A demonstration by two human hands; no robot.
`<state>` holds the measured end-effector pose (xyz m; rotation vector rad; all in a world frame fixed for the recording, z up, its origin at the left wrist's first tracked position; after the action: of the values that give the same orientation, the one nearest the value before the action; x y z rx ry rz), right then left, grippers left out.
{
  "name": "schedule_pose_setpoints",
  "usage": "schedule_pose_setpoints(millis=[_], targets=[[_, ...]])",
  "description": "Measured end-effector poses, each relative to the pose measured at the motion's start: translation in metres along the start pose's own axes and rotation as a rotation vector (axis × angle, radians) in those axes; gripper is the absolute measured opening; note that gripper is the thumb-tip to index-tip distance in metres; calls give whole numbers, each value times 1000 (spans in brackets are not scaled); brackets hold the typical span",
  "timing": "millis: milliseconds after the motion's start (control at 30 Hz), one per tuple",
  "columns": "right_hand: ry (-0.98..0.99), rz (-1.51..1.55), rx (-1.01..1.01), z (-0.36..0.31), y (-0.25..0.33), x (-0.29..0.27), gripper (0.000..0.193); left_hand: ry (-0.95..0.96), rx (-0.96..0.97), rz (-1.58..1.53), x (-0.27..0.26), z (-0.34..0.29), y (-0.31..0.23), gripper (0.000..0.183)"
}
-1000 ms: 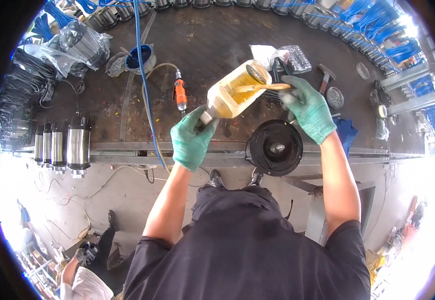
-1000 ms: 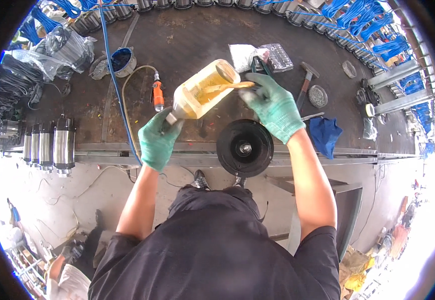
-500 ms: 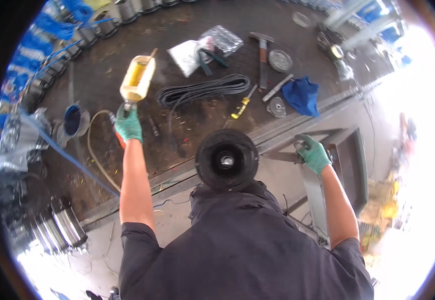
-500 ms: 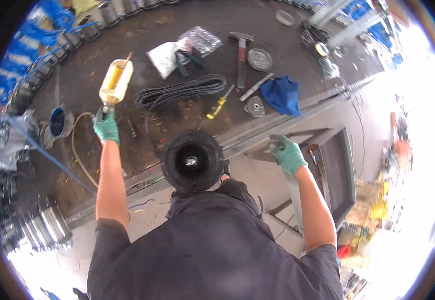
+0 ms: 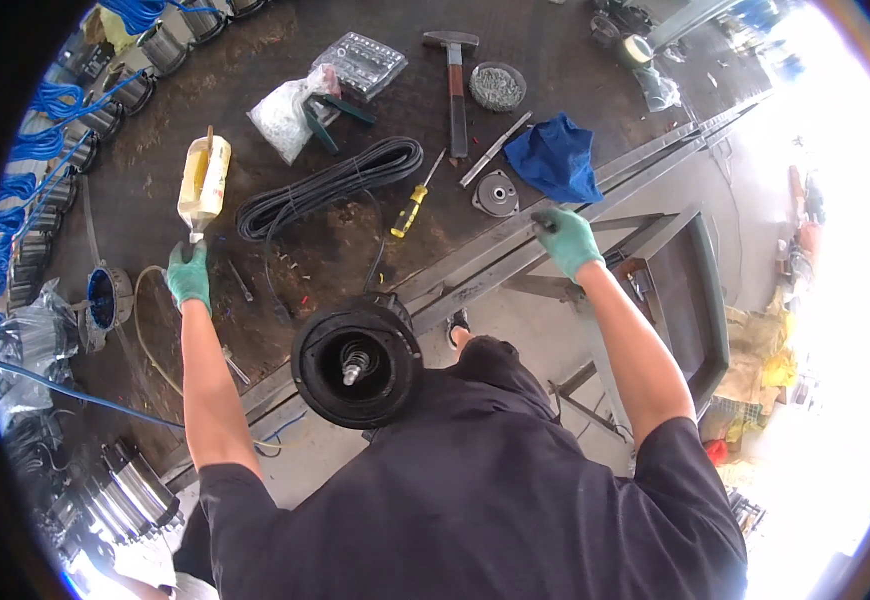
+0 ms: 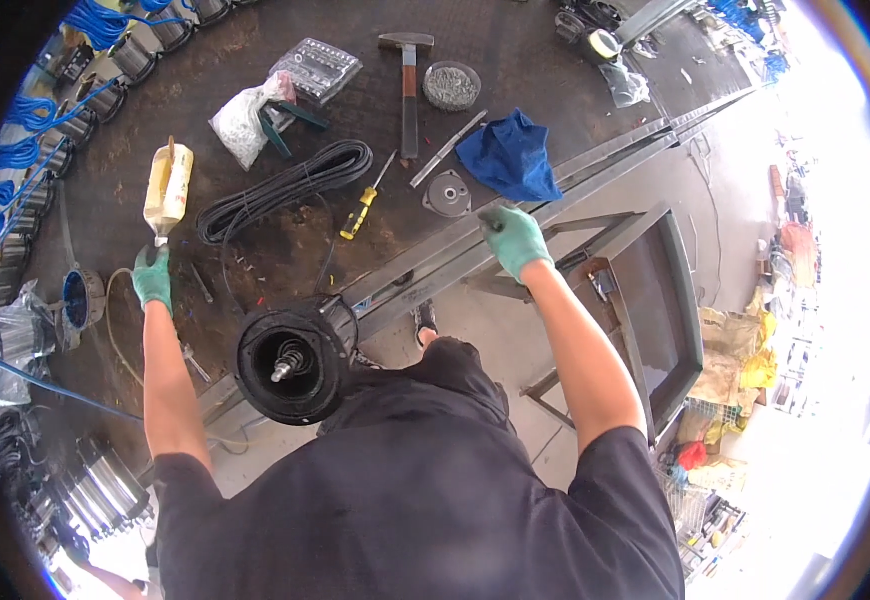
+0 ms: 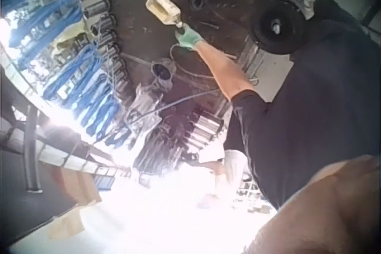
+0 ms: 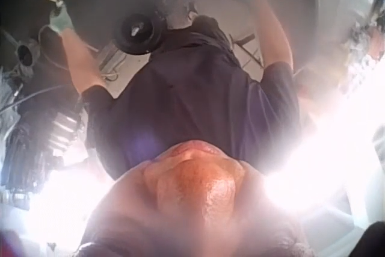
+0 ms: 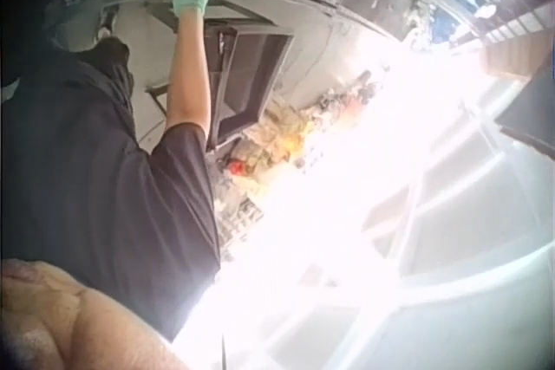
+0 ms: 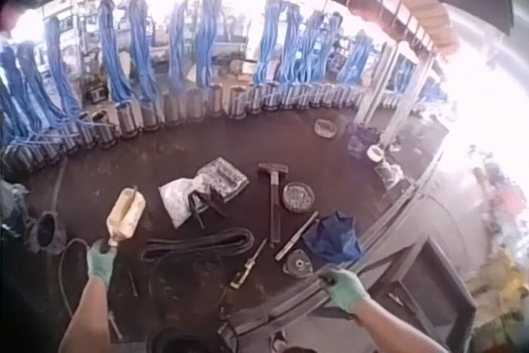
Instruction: The person applies oil to a mechanical component, wipes a metal part with a blue cloth, assembles multiple mechanical pieces together, and then uses a power tool to fasten a central bolt.
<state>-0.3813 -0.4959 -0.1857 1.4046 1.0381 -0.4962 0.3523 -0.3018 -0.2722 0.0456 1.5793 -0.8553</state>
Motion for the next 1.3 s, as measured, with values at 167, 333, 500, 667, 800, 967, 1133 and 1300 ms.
schedule_pose_setpoints(millis=[167,333,500,667,800,967,1133,1300], targets=[[24,-18,-108,52,-23,21,35,231,-289,-596,-79,-123,-53,36],[112,-202,-212,73,7,42,48,355,-232,-415,-125,-295,14,31],[-31,-111,-439,94,31,34,46,699,-674,-549,-83,-484,13,25],[131,-33,-685,121,78,53,21,767,-618,-542,-51,-528,-49,29],[444,-10,-691,112,120,104,30,705,-536,-552,-47,-526,-92,28],[608,-163,-458,95,146,155,50,738,-330,-440,-26,-517,-143,27],[478,-56,-254,81,121,134,40,825,-102,-332,-7,-483,-233,29],[490,255,-171,32,31,57,46,676,339,-374,40,-464,-310,29]])
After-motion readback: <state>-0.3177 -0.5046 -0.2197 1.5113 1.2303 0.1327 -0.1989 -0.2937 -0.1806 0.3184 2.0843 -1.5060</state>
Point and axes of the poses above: each hand's wrist, its own z-axis towards the middle knuckle, its own x-axis out of the palm, y = z × x, the point moved 10 cm from there along z, towards the middle knuckle, and after that the axes turned 5 degrees about -x, right-handed, at the moved point
